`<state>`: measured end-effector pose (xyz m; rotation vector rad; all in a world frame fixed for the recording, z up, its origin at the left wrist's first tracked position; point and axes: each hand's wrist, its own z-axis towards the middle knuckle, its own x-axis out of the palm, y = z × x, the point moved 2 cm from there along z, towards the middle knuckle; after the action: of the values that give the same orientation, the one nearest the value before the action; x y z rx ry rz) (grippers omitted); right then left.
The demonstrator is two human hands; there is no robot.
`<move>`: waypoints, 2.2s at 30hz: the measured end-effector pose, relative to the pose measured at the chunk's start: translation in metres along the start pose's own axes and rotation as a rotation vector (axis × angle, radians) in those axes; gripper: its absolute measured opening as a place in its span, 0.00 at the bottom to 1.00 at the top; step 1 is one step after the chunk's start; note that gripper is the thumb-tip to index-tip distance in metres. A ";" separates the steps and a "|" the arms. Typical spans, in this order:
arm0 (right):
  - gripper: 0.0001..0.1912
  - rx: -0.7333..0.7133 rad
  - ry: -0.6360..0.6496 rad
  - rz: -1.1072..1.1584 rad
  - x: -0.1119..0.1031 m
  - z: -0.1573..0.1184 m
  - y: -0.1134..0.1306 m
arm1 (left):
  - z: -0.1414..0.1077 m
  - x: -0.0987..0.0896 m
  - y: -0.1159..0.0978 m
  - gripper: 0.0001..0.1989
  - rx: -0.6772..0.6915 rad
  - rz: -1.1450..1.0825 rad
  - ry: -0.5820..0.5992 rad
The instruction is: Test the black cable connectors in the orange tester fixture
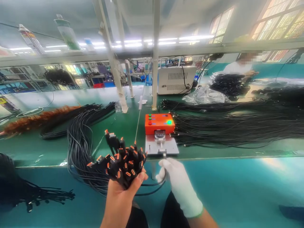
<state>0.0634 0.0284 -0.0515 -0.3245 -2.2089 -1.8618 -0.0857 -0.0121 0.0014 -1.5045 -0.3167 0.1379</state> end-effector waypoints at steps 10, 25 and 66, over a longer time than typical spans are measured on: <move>0.09 0.036 0.037 0.016 -0.010 0.031 -0.020 | 0.002 0.010 0.006 0.11 -0.016 0.027 0.041; 0.11 -0.034 0.020 0.063 -0.006 0.035 -0.017 | 0.004 0.010 0.005 0.10 -0.075 0.001 0.089; 0.12 0.013 0.042 0.209 -0.005 0.033 -0.026 | 0.011 0.010 0.007 0.10 -0.166 0.009 0.148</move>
<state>0.0589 0.0563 -0.0825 -0.4888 -2.0710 -1.7270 -0.0783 0.0013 -0.0035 -1.6712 -0.2062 0.0068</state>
